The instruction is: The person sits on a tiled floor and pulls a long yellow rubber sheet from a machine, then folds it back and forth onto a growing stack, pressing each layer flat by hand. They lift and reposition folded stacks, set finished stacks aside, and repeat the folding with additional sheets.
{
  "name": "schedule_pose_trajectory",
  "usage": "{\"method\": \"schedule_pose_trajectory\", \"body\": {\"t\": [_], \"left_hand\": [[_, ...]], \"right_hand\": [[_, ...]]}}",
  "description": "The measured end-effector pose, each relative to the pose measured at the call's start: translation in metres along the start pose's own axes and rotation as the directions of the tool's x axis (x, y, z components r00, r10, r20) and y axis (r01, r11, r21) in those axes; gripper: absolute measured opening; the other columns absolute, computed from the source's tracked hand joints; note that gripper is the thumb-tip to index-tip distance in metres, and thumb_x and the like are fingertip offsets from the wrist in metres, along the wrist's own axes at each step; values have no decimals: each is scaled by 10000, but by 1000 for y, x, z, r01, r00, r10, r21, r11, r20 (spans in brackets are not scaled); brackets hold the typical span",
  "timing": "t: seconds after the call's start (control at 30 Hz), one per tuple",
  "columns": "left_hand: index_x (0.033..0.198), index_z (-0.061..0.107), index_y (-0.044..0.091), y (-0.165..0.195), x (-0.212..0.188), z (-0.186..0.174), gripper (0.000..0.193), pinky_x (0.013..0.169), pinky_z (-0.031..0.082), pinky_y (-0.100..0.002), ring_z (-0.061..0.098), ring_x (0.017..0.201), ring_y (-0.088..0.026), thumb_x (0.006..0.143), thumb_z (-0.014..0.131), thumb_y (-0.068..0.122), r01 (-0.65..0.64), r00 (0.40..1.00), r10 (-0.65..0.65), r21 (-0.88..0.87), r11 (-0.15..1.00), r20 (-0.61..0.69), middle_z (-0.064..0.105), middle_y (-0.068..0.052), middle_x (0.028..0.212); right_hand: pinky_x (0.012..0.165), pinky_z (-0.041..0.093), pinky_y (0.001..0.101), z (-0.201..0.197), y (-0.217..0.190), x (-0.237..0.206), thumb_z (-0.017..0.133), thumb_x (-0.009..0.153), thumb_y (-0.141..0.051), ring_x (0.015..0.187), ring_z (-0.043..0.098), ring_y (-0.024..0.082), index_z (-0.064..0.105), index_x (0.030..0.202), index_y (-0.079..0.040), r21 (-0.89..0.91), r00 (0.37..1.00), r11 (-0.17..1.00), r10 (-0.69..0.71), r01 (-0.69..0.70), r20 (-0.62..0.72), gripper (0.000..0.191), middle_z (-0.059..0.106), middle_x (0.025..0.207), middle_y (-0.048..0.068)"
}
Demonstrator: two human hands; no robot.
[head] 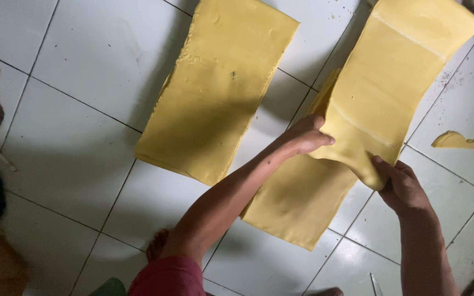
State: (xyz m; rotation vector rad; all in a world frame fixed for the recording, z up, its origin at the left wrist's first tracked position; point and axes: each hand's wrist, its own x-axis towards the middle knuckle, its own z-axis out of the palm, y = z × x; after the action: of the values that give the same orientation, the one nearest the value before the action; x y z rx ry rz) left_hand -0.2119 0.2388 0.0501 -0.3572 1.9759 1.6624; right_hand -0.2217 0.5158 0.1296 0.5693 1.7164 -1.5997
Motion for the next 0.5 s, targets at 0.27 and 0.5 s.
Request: {"method": "schedule_pose_trajectory", "body": {"t": [0.27,0.5], "left_hand": [[1199,575,-78,-1,-16,-18,583,764,563,-506,699,940,-411,883,730,388,-209,937,265,243,947,-227,697,-285,1024],[1132,565,-3,63,95,-60,463,765,562,-489,689,920,-413,936,739,378,-434,537,681,529,729,-498,705,-236,1003]], "right_hand": [[905,569,377,-12,6,30,634,1030,-265,1029,688,267,648,1176,147,-200,998,980,-3,-11,-66,437,715,1121,199],[807,590,356,-55,-90,92,676,1019,-307,952,706,207,633,1252,24,-315,906,916,-334,247,-261,407,712,1078,125]]}}
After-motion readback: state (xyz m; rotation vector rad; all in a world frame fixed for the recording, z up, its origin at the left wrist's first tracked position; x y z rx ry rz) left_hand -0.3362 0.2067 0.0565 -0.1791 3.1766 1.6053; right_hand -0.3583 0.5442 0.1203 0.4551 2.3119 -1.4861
